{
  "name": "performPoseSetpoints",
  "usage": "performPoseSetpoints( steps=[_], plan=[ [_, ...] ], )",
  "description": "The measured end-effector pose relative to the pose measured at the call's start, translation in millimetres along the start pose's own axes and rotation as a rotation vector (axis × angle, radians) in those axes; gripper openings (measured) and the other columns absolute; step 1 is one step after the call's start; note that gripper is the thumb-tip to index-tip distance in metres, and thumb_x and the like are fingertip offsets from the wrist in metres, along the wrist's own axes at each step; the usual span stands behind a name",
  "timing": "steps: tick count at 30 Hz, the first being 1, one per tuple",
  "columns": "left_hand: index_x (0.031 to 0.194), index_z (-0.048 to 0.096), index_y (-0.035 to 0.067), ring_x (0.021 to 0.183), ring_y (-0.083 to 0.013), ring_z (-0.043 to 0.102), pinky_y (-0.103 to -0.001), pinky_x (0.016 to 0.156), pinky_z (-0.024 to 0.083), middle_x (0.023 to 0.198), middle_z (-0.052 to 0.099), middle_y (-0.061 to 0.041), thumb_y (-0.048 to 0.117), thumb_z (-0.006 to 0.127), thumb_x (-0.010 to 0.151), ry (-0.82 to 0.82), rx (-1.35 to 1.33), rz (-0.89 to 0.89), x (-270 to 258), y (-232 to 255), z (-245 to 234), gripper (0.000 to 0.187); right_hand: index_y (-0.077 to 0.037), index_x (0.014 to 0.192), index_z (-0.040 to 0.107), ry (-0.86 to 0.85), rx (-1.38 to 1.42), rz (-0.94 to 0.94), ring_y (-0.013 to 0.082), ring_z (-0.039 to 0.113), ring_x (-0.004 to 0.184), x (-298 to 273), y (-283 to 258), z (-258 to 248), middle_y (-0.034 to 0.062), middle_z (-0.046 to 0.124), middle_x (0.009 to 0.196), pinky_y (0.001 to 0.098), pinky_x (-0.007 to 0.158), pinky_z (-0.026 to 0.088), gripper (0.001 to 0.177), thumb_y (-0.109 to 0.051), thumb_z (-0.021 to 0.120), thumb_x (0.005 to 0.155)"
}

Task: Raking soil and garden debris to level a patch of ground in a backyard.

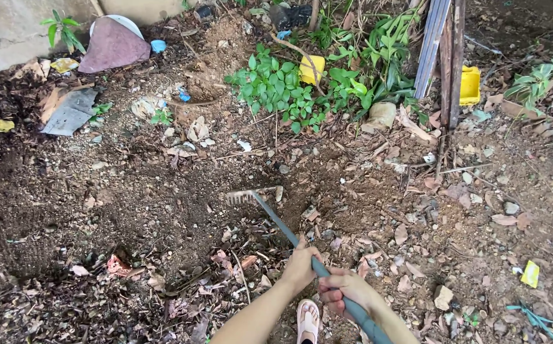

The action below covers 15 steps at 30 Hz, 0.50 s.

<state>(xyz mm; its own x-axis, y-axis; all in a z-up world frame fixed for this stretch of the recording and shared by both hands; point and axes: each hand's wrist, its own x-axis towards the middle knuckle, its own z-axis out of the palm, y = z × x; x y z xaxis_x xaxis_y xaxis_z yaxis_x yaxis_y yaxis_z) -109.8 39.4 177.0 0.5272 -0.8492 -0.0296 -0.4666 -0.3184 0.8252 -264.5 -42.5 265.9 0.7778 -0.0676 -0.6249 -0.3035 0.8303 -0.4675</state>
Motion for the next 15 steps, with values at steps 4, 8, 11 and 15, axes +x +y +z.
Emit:
performPoseSetpoints(
  steps=[4, 8, 11, 15],
  plan=[
    [0.087, 0.070, 0.013, 0.144, -0.0452, 0.038, -0.045, 0.113, 0.042, 0.143, 0.047, -0.039, -0.004, 0.075, 0.074, 0.013, -0.002, 0.051, 28.8, 12.0, -7.0, 0.022, 0.004, 0.099, 0.049, 0.100, -0.002, -0.025, 0.0082, 0.045, 0.044, -1.5, -27.3, 11.4, 0.0057, 0.053, 0.070, 0.0247, 0.033, 0.037, 0.011, 0.003, 0.057, 0.093],
    [0.080, 0.070, 0.012, 0.140, -0.0447, 0.042, -0.043, 0.110, 0.044, 0.150, 0.044, -0.035, -0.008, 0.075, 0.066, 0.082, 0.006, 0.108, 63.6, 17.6, -3.5, 0.025, 0.000, 0.103, 0.052, -0.011, -0.039, -0.047, 0.0088, 0.046, 0.044, 15.0, -52.7, -4.2, 0.0013, 0.048, 0.064, 0.0256, 0.034, 0.038, 0.013, 0.003, 0.058, 0.092],
    [0.080, 0.069, 0.013, 0.137, -0.0438, 0.047, -0.043, 0.109, 0.045, 0.155, 0.042, -0.032, -0.008, 0.076, 0.064, 0.091, 0.005, 0.138, 88.8, 19.7, -0.3, 0.027, -0.004, 0.102, 0.051, -0.048, -0.110, -0.056, 0.0096, 0.045, 0.042, 23.5, -73.5, -12.2, 0.0009, 0.047, 0.061, 0.0260, 0.034, 0.038, 0.015, 0.003, 0.059, 0.091],
    [0.085, 0.070, 0.016, 0.144, -0.0429, 0.044, -0.042, 0.110, 0.046, 0.148, 0.043, -0.035, -0.002, 0.080, 0.068, 0.031, 0.038, 0.078, 127.5, 13.9, 16.9, 0.027, -0.004, 0.107, 0.052, -0.019, -0.103, -0.086, 0.0098, 0.046, 0.045, 37.8, -98.8, -34.7, 0.0006, 0.048, 0.062, 0.0267, 0.036, 0.039, 0.021, 0.006, 0.060, 0.090]
  ],
)
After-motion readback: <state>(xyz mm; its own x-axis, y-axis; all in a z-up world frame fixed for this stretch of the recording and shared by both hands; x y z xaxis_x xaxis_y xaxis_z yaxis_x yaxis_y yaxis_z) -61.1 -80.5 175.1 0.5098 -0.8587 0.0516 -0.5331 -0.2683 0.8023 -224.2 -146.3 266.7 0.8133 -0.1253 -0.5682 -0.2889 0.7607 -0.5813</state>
